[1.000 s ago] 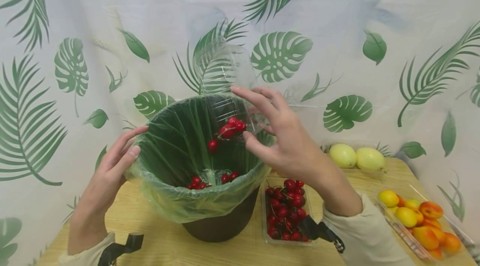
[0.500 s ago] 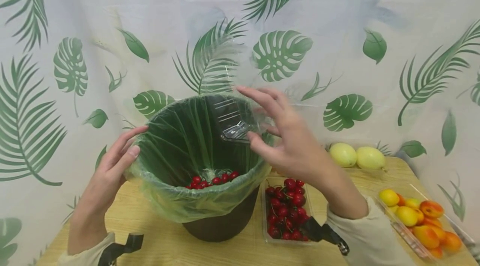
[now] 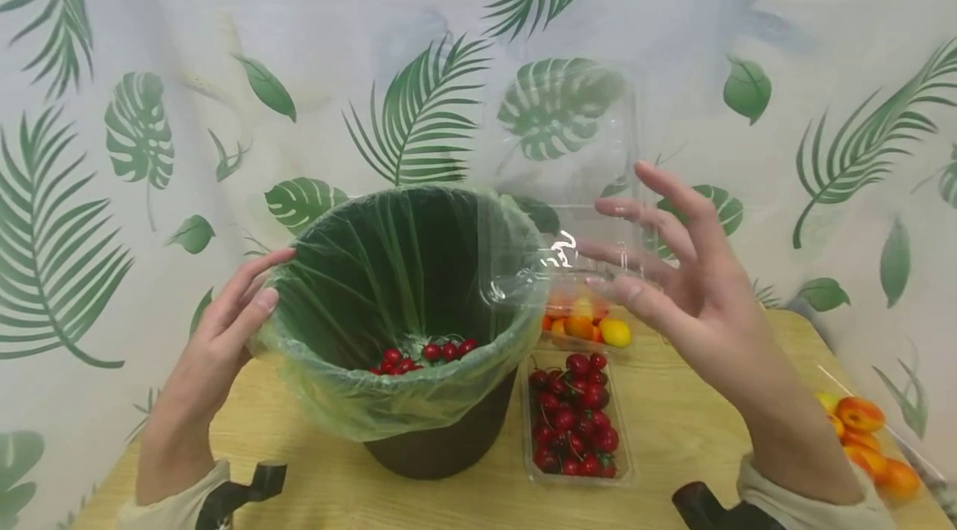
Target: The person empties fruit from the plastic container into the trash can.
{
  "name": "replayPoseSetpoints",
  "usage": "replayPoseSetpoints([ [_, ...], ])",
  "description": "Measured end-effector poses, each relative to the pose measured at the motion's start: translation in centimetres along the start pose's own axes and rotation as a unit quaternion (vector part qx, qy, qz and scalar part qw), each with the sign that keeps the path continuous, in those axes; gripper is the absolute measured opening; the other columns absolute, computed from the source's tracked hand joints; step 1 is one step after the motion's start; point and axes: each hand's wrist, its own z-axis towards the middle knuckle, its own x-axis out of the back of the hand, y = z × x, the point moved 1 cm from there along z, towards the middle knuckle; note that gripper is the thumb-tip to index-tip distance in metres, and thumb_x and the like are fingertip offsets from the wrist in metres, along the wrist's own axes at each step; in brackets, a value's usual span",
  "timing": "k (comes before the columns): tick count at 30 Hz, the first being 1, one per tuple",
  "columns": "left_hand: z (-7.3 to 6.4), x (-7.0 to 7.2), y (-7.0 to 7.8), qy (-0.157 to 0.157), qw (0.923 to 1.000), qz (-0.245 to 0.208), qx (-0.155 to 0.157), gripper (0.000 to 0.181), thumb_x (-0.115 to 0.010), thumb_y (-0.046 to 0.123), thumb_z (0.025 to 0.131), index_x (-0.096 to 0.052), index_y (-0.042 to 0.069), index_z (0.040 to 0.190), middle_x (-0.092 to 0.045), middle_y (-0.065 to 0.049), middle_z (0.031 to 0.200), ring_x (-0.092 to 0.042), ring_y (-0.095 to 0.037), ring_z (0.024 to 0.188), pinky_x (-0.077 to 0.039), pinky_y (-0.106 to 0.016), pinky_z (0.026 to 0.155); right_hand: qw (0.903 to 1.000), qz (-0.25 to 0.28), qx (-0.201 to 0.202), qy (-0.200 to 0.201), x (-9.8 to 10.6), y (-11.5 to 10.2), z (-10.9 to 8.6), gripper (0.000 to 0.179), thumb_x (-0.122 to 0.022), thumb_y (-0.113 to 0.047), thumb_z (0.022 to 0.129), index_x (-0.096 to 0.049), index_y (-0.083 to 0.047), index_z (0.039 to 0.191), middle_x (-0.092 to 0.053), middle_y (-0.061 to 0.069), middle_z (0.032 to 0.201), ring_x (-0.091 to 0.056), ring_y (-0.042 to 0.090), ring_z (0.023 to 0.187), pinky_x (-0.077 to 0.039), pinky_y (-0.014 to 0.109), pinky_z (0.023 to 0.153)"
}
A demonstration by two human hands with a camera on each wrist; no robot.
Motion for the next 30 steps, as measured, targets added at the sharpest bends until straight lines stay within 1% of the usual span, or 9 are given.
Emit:
replayPoseSetpoints([
  [5,0.0,0.0,0.1,0.001,1.0,0.0,0.002,0.044,-0.047,0.025,0.11,-0.044,0.022,0.155,-0.026,0.004,0.166,-0.016,-0.031,0.154,-0.016,-0.073,0.113,0.9966,0.064,0.049,-0.018,2.0,0.5,-2.9,0.082,-0.026,0.028,0.094,-0.006,-0.011,0.163,-0.03,0.03,0.157,-0.056,0.033,0.133,-0.052,0.029,0.096],
  [7,0.1,-0.1,0.1,0.0,1.0,0.001,0.003,0.044,-0.047,0.026,0.11,-0.044,0.023,0.155,-0.026,0.004,0.166,-0.016,-0.031,0.154,-0.016,-0.073,0.113,0.9929,0.097,0.063,-0.027,2.9,0.9,-4.3,0.08,-0.023,0.027,0.095,-0.004,-0.01,0.163,-0.029,0.029,0.159,-0.054,0.034,0.134,-0.05,0.036,0.102],
  [11,0.1,-0.1,0.2,-0.002,0.9999,0.004,0.01,0.044,-0.047,0.027,0.11,-0.044,0.024,0.154,-0.024,0.004,0.166,-0.016,-0.031,0.154,-0.016,-0.074,0.112,0.9872,0.14,0.068,-0.033,4.7,2.1,-7.5,0.077,-0.021,0.025,0.097,0.004,-0.009,0.163,-0.028,0.026,0.162,-0.052,0.034,0.137,-0.049,0.038,0.103],
  [17,-0.1,0.0,0.3,-0.002,0.9997,0.013,0.02,0.042,-0.046,0.028,0.11,-0.044,0.024,0.153,-0.024,0.002,0.166,-0.017,-0.031,0.154,-0.017,-0.074,0.111,0.9642,0.24,0.091,-0.066,7.0,4.8,-11.8,0.079,-0.015,0.027,0.095,0.025,-0.003,0.156,-0.02,0.031,0.162,-0.041,0.043,0.143,-0.046,0.045,0.107],
  [19,-0.2,0.0,0.3,0.0,0.9996,0.016,0.022,0.041,-0.046,0.028,0.111,-0.044,0.023,0.152,-0.023,0.001,0.166,-0.017,-0.031,0.154,-0.017,-0.075,0.111,0.9633,0.245,0.091,-0.06,7.7,5.8,-13.3,0.078,-0.014,0.028,0.094,0.027,0.0,0.154,-0.021,0.032,0.162,-0.041,0.044,0.142,-0.046,0.046,0.107],
  [22,-0.3,0.0,0.3,0.0,0.9996,0.016,0.025,0.04,-0.046,0.029,0.111,-0.045,0.022,0.15,-0.023,0.0,0.166,-0.017,-0.031,0.154,-0.019,-0.075,0.11,0.9817,0.184,0.049,-0.01,8.9,7.2,-15.9,0.078,-0.014,0.029,0.093,0.019,0.0,0.157,-0.031,0.024,0.162,-0.05,0.036,0.137,-0.052,0.041,0.099],
  [25,-0.3,-0.1,0.3,-0.001,0.9996,0.014,0.025,0.04,-0.046,0.029,0.111,-0.045,0.021,0.149,-0.023,-0.001,0.166,-0.017,-0.032,0.154,-0.02,-0.075,0.11,0.9847,0.174,-0.005,0.007,10.4,9.0,-18.7,0.079,-0.009,0.029,0.092,0.016,-0.003,0.16,-0.034,0.015,0.162,-0.053,0.029,0.135,-0.055,0.037,0.093],
  [29,-0.2,-0.2,0.3,-0.002,0.9997,0.012,0.022,0.039,-0.046,0.029,0.11,-0.045,0.02,0.149,-0.024,-0.002,0.165,-0.017,-0.033,0.154,-0.02,-0.076,0.109,0.9876,0.105,-0.104,0.053,11.6,11.1,-22.4,0.08,-0.016,0.024,0.099,0.011,-0.015,0.164,-0.023,-0.003,0.164,-0.054,0.01,0.131,-0.058,0.035,0.081],
  [30,-0.2,-0.3,0.4,-0.002,0.9997,0.012,0.021,0.039,-0.046,0.028,0.11,-0.045,0.02,0.149,-0.024,-0.002,0.165,-0.017,-0.033,0.154,-0.019,-0.076,0.109,0.9855,0.058,-0.14,0.075,11.6,11.5,-23.1,0.08,-0.022,0.022,0.101,0.007,-0.017,0.165,-0.027,-0.006,0.16,-0.057,0.006,0.125,-0.059,0.035,0.076],
])
